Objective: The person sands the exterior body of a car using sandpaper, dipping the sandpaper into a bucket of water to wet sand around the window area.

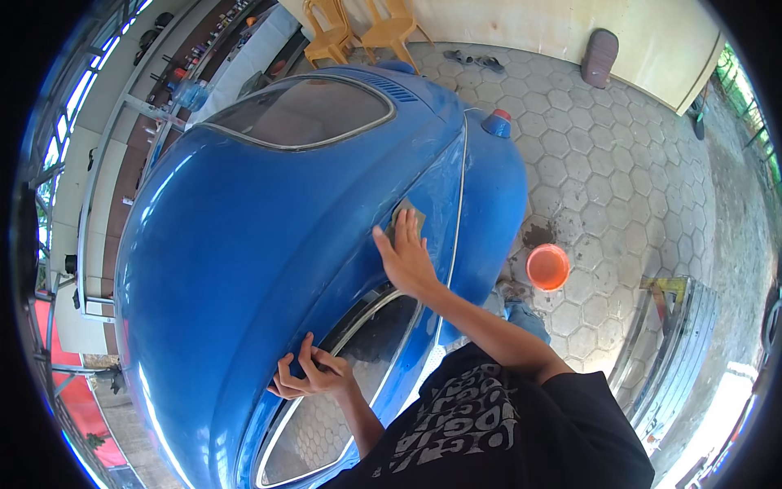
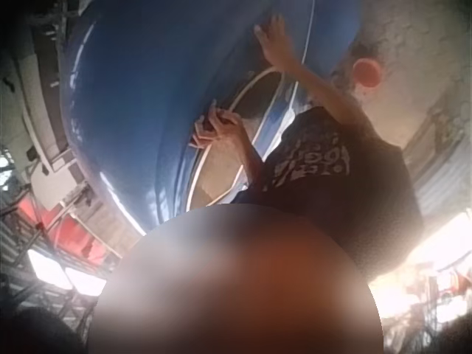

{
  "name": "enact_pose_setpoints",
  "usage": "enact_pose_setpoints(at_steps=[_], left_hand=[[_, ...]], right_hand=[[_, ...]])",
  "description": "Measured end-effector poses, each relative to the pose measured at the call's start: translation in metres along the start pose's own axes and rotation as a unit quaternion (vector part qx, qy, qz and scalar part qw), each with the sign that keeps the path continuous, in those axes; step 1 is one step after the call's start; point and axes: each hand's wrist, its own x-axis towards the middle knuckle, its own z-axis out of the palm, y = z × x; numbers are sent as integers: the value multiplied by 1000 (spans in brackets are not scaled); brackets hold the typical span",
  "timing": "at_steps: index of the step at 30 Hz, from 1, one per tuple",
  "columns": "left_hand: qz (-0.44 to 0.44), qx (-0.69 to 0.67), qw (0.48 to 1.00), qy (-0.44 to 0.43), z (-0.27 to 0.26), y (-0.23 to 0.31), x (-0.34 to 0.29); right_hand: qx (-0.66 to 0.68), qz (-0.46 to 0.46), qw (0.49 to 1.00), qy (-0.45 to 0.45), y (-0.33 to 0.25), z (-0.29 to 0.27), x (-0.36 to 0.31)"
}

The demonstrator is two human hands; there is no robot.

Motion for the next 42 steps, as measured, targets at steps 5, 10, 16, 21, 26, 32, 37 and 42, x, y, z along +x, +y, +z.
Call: enact_pose_setpoints(at_steps=[5,10,16,21,26,32,37,42], left_hand=[[0,-11,1000,27,14,7,1],[5,23,999,24,8,-8,3],[16,16,999,43,14,5,6],[22,51,997,58,10,-6,2],[-3,31,998,55,23,13,0],[52,57,996,-36,44,58,-8],[72,64,995,-14,55,66,-10],[53,67,996,-11,51,65,-7]], right_hand=[[87,125,987,52,44,-32,74],[42,29,998,-23,16,4,8],[48,129,989,62,64,-32,83],[23,11,999,-48,64,-18,36],[24,25,999,36,84,-46,96],[-25,-60,997,-51,69,-35,45],[16,29,997,64,74,-44,96],[-42,-105,992,-50,72,-42,48]])
